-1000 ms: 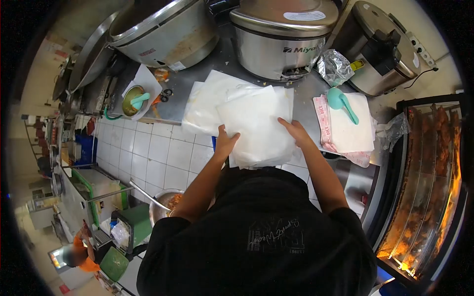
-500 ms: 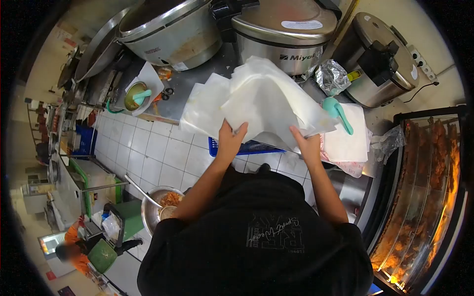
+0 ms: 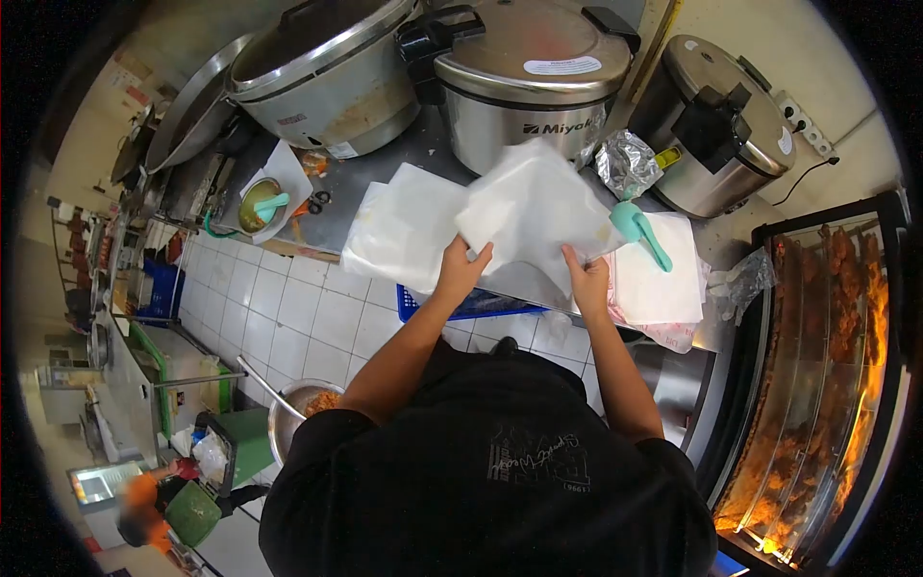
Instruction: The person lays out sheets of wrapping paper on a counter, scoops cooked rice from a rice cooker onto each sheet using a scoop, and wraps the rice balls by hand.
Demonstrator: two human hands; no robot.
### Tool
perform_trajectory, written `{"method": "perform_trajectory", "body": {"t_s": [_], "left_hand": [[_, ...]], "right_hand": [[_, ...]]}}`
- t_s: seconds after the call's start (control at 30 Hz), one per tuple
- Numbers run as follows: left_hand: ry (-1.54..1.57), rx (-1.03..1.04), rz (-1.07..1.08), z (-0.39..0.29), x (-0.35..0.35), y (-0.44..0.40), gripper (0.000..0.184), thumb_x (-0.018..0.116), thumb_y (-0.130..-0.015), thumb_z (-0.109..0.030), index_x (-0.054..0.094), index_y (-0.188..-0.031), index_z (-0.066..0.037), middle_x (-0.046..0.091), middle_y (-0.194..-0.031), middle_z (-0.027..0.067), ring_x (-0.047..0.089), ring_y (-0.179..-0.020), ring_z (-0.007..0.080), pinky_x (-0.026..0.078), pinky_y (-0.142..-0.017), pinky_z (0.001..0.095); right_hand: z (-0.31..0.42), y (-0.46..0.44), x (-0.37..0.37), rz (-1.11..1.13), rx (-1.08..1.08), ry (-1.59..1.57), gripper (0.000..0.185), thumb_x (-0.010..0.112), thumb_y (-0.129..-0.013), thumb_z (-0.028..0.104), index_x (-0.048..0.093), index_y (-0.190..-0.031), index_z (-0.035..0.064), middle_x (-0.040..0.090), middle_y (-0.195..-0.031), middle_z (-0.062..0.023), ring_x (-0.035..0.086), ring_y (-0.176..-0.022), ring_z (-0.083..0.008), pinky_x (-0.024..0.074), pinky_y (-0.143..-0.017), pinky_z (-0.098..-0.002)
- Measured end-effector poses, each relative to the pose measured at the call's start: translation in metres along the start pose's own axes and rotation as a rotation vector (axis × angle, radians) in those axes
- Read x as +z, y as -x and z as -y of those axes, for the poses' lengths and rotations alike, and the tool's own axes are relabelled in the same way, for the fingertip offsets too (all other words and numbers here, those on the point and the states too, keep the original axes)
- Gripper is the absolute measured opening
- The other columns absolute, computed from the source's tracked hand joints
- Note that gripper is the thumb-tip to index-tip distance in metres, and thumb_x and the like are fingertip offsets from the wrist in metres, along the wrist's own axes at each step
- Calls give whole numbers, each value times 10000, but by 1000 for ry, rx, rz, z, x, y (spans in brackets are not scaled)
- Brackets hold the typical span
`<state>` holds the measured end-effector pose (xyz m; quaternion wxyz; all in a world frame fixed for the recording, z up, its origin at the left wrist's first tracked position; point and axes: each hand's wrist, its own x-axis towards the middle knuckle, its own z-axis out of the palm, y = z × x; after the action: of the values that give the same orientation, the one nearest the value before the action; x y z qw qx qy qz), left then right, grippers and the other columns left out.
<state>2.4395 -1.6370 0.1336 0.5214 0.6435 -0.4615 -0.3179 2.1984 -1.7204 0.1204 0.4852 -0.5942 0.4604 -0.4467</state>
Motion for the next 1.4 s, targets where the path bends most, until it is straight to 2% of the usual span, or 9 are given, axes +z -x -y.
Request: {"method": "perform_trajectory", "body": {"t_s": [0.17,0.27,0.37,0.47,0.57,0.67,0.87,1.17,1.4], "left_hand": [[64,98,15,-15,-17,10,298,690,-878,-68,636,-1139,66,695,-1073,136,639,-992,192,492,-866,319],[22,254,-34,-18,-15,11,294,706,-852,-59,660,-1131,20,698,-1057,155,647,-1006,194,481,-892,304],[117,223,-226,-59,-5,18,277,702,-871,-71,658,-1132,14,677,-1026,145,621,-1026,172,459,-931,293],[329,111,-214,-47,1,9,247,695,-894,-100,655,-1108,15,664,-939,120,625,-948,160,478,-872,292],[136,-15,-100,-38,-3,-3,222,686,-907,-110,656,-1088,14,673,-923,110,630,-874,160,486,-800,296],[39,223,-156,-48,-1,-13,214,678,-913,-113,654,-1083,16,679,-911,104,629,-814,174,484,-733,302],[153,290,-335,-72,3,-10,331,771,-837,-150,662,-1101,16,702,-972,118,661,-892,207,515,-783,316],[223,-135,-57,-27,3,-24,343,818,-786,-124,653,-1058,6,662,-1132,137,633,-997,177,516,-828,301],[103,287,-43,-30,0,-38,525,836,-765,-131,565,-1198,-13,661,-1149,129,619,-1069,171,489,-920,304]], "right_hand": [[40,7,-21,86,-243,-61,211,647,-915,73,661,-1099,-30,687,-1095,-110,633,-976,-160,486,-873,-286],[38,14,-22,83,-99,-95,216,621,-912,58,639,-1113,-19,669,-1099,-109,620,-994,-161,477,-899,-280],[29,13,-12,33,-89,-61,236,667,-915,78,624,-1126,-19,668,-1069,-89,617,-999,-155,476,-875,-282],[18,5,-11,49,-10,61,313,685,-921,113,600,-1177,-46,666,-1093,-102,617,-1024,-171,480,-878,-292],[32,-1,-3,-17,-84,59,387,704,-920,140,574,-1224,-60,666,-1107,-112,622,-1025,-186,487,-882,-301],[42,-6,-3,-12,-91,74,427,728,-898,128,561,-1245,-57,669,-1105,-124,634,-1008,-198,495,-887,-307],[72,-4,-4,-77,-107,-13,376,772,-855,136,640,-1163,-34,699,-1076,-126,644,-1000,-188,495,-888,-310],[59,-10,-17,47,74,-66,496,800,-812,86,574,-1237,-36,677,-1112,-119,640,-1006,-205,497,-903,-312],[52,-31,-8,167,75,49,475,800,-811,102,603,-1219,-37,683,-1115,-124,649,-1015,-197,506,-896,-313]]}}
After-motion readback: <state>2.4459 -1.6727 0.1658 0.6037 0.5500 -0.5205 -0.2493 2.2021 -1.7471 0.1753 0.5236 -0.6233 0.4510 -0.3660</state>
